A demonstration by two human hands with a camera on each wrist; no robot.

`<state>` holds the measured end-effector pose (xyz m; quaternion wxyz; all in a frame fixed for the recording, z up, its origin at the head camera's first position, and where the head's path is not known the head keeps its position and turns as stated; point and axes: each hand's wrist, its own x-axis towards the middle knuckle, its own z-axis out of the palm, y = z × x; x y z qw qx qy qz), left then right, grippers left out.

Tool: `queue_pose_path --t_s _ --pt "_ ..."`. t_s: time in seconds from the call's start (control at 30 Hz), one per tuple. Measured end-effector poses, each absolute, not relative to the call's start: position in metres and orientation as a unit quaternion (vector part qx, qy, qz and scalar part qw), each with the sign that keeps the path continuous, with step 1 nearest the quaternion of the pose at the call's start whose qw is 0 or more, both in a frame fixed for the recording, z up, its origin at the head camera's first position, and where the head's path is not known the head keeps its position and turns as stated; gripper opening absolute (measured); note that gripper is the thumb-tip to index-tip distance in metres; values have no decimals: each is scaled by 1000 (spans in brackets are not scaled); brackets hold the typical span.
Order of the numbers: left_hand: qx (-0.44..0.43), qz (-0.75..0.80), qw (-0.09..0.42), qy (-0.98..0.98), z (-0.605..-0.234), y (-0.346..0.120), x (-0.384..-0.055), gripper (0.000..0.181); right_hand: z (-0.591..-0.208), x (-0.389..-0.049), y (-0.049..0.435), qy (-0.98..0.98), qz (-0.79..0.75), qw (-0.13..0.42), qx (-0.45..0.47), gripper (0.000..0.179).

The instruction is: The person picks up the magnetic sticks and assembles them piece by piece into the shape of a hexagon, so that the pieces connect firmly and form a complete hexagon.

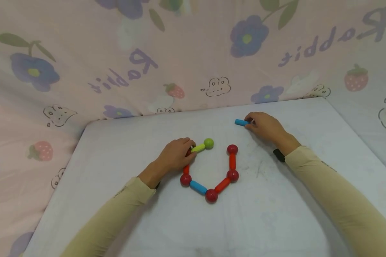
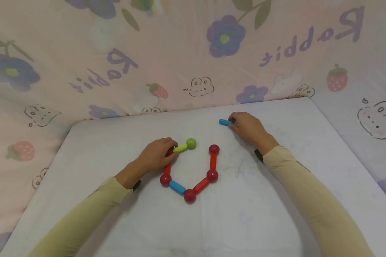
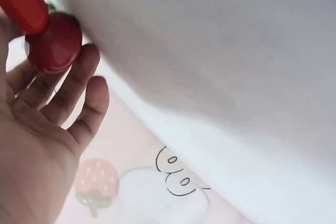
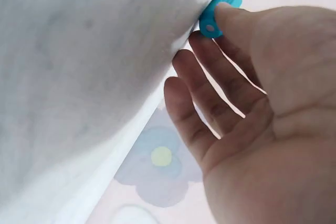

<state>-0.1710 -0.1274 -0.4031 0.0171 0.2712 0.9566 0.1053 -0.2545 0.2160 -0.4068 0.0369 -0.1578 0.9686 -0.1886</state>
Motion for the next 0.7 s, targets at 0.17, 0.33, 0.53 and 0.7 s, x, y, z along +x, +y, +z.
queue_pose_path --t_s 0.17,0.33,0.53,0.7 --pt "286 106 17 952 -400 -127 -176 31 -408 -255 216 969 -185 38 -157 35" --pt "280 113 11 953 -404 -127 -176 32 -407 -252 215 971 -178 31 -157 40" --pt "277 122 -4 953 -407 -125 -172 29 -406 -247 215 969 -178 29 -167 31" --pt "266 117 -13 957 -408 -124 -168 27 -407 -248 217 963 -196 44 -178 30"
